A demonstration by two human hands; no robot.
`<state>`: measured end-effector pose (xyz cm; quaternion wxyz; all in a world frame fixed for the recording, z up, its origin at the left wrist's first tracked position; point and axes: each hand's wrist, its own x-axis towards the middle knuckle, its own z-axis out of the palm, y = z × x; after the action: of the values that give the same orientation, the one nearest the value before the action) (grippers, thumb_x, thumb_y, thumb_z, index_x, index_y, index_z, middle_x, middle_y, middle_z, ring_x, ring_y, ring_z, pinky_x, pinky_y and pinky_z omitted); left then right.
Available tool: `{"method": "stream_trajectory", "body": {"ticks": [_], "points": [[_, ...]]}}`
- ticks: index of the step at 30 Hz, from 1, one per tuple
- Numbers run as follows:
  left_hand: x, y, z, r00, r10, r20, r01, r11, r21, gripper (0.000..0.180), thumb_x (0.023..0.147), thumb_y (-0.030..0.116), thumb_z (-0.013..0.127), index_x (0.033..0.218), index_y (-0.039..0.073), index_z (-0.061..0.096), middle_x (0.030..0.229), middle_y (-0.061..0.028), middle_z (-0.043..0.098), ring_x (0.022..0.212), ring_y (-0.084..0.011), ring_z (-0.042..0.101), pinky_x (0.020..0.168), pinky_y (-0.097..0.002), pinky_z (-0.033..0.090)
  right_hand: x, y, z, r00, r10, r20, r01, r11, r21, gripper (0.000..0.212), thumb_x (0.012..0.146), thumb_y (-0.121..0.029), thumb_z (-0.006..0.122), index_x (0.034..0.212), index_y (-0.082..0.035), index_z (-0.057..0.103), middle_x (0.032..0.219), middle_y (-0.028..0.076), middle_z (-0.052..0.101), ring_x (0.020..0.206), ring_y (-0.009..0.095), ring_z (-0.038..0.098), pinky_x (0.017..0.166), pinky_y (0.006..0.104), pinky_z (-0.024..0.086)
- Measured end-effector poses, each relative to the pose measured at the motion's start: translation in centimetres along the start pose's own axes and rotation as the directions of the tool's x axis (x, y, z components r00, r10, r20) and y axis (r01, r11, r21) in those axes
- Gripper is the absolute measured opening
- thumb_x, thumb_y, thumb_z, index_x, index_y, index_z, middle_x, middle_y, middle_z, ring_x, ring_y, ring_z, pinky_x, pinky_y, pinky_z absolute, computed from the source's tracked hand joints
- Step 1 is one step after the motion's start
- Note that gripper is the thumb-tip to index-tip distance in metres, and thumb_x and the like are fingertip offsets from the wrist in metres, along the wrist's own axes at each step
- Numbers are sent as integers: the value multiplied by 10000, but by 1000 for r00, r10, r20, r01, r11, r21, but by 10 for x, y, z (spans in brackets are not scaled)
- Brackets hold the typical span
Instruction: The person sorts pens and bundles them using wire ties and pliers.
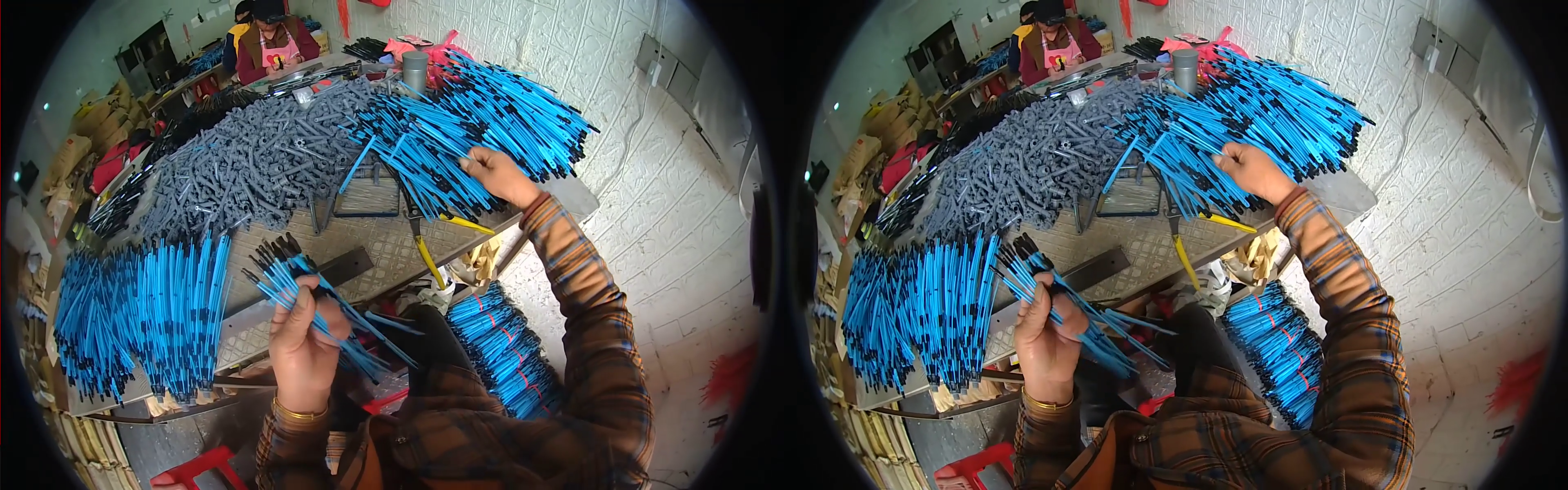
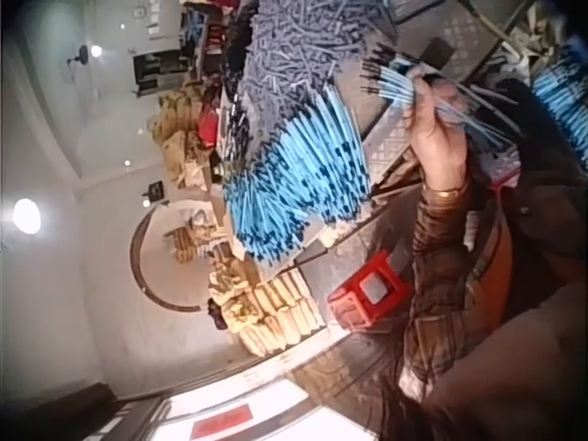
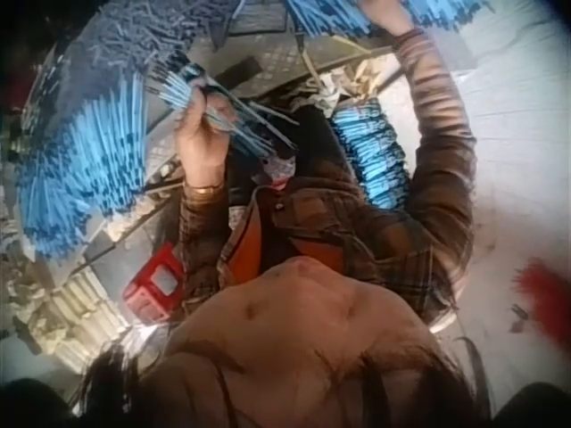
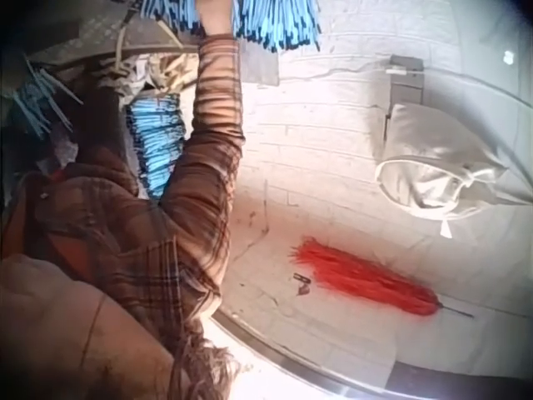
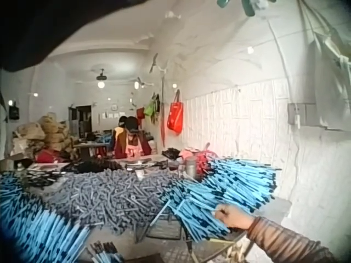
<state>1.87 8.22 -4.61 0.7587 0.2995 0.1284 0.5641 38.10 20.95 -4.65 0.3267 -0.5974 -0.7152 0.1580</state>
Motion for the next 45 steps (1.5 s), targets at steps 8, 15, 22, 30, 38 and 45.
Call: {"method": "stream_trajectory", "body": {"ticks": [8,15,22,30,38,45], "points": [[-3,-20,28,995,-2,-104,19,986,165,189,889,61,487,1072,46,532,1113,-200,573,1043,-313,563,888,-416,464,-66,-35,-21,891,412,191,-453,834,315,271,906,-278,525,730,-73,501,749,-26,478,673,78,450,636,244,421],[20,-49,37,949,251,-192,-190,938,288,171,855,52,561,1024,58,537,1016,-132,604,929,-233,597,805,-320,478,-136,-92,26,939,-275,-207,306,943,131,123,830,-154,606,821,-38,566,1092,137,517,944,207,510,793,332,416],[10,-62,41,859,492,-143,-392,810,436,233,768,-17,661,916,73,506,826,-27,571,728,-106,550,661,-231,447,-192,-164,90,813,-572,-103,580,810,84,157,687,-73,664,834,-80,612,1037,108,516,735,212,558,592,292,462],[-19,-44,35,791,562,-241,-426,790,442,228,776,-27,645,907,88,499,725,-10,550,616,-96,522,570,-219,427,-200,-168,98,814,-575,-74,580,804,130,202,672,-96,680,865,-97,620,995,83,509,694,210,549,567,302,458],[-57,-28,27,862,417,-288,-354,902,247,104,836,42,586,897,79,511,676,-20,543,498,-95,472,496,-205,390,-191,-165,115,932,-346,-107,357,828,432,210,756,-132,656,926,-62,555,886,109,523,675,203,547,574,294,447],[-86,-5,5,937,331,-111,-284,908,309,79,836,46,579,889,49,521,697,-60,589,529,-129,520,537,-248,431,-149,-169,103,865,-425,267,266,839,475,205,793,-158,625,940,-47,534,802,113,555,706,247,570,615,317,453]]}}
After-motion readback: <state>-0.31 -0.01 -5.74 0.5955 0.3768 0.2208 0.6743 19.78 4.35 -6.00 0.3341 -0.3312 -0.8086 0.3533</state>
